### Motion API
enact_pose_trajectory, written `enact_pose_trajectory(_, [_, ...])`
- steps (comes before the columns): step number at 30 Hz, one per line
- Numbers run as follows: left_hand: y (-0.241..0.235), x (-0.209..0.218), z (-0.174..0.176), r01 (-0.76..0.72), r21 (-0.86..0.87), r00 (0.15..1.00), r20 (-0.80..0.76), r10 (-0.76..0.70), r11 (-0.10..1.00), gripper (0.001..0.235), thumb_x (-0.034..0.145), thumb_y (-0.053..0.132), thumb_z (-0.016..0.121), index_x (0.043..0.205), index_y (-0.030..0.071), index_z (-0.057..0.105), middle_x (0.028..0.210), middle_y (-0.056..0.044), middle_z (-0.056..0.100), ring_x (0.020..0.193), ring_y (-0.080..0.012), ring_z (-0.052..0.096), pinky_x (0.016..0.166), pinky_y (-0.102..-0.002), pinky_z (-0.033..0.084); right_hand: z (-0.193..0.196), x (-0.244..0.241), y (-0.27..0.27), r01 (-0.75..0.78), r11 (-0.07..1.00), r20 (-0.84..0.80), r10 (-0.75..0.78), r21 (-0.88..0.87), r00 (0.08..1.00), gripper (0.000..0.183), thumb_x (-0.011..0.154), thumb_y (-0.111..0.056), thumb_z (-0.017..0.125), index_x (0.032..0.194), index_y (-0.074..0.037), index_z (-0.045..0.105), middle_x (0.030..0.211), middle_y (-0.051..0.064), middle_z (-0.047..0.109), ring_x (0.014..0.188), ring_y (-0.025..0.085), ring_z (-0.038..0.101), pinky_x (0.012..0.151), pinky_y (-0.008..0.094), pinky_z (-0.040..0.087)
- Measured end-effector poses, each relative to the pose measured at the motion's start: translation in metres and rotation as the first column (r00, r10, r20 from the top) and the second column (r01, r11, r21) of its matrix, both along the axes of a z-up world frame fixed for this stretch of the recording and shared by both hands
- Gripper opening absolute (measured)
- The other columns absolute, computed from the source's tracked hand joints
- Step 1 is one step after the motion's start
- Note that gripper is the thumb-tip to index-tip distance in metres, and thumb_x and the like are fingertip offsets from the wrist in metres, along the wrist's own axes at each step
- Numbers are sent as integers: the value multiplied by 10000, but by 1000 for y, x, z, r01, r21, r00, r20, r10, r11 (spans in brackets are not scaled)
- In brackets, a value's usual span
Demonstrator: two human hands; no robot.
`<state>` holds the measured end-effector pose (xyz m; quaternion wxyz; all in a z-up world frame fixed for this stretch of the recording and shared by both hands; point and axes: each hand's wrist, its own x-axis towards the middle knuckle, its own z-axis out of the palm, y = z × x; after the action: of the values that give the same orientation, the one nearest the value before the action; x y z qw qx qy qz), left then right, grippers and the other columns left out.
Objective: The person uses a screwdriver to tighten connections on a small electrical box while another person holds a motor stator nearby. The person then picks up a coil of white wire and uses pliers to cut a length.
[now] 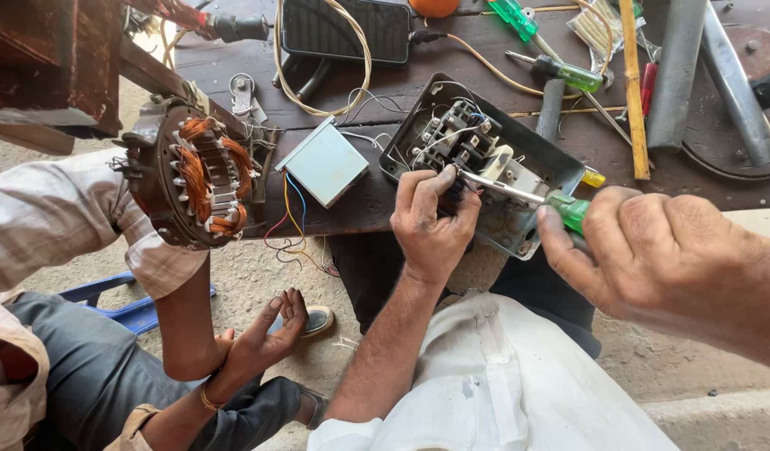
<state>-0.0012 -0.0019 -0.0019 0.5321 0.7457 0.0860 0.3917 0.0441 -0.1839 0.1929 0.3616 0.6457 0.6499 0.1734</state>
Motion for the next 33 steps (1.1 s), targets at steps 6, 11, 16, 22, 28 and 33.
enact_pose_trajectory(6, [0,3,-3,4,5,1000,23,-4,1000,299,846,2,812,1085,69,645,1060,-57,627,799,-120,712,649,-244,631,4,2,8,212,970,-114,-226,-121,968,409,923,-292,599,1298,-145,672,727,77,661,513,138,606,361,253,421])
enact_pose_trajectory(11, [1,5,-6,21,14,999,35,-21,1000,317,847,5,829,1104,61,651,1039,-52,616,821,-133,712,663,-247,639,17,2,33,752,628,-425,-747,-199,512,379,970,-375,598,1320,-239,653,695,33,624,530,163,658,458,336,523])
enact_pose_trajectory(16, [2,2,-5,5,38,999,35,-6,999,322,837,22,844,1089,70,648,1047,-54,626,839,-144,720,688,-262,648,29,25,49,830,43,-433,-868,-556,-245,280,1012,-387,606,1257,-252,625,733,47,699,613,176,709,547,326,573])
enact_pose_trajectory(22, [7,0,-2,17,70,999,27,-19,997,338,831,39,852,1105,74,658,1037,-54,625,833,-151,719,679,-262,642,19,2,18,317,939,-328,-259,137,909,435,812,-219,660,1241,-149,682,843,100,697,675,180,665,523,284,475])
enact_pose_trajectory(28, [2,5,-9,-24,95,997,77,17,995,327,851,63,851,1109,76,651,1024,-50,619,829,-152,709,672,-263,637,4,10,12,207,956,-155,-241,-207,958,466,924,-248,608,1377,-140,630,723,65,626,536,143,606,366,255,430])
enact_pose_trajectory(33, [1,6,-11,-13,83,997,72,7,996,299,879,52,833,1116,71,652,1021,-59,631,807,-146,716,652,-257,636,10,9,27,692,616,-387,-783,-377,486,507,944,-322,585,1449,-294,551,770,36,688,605,129,688,550,310,552])
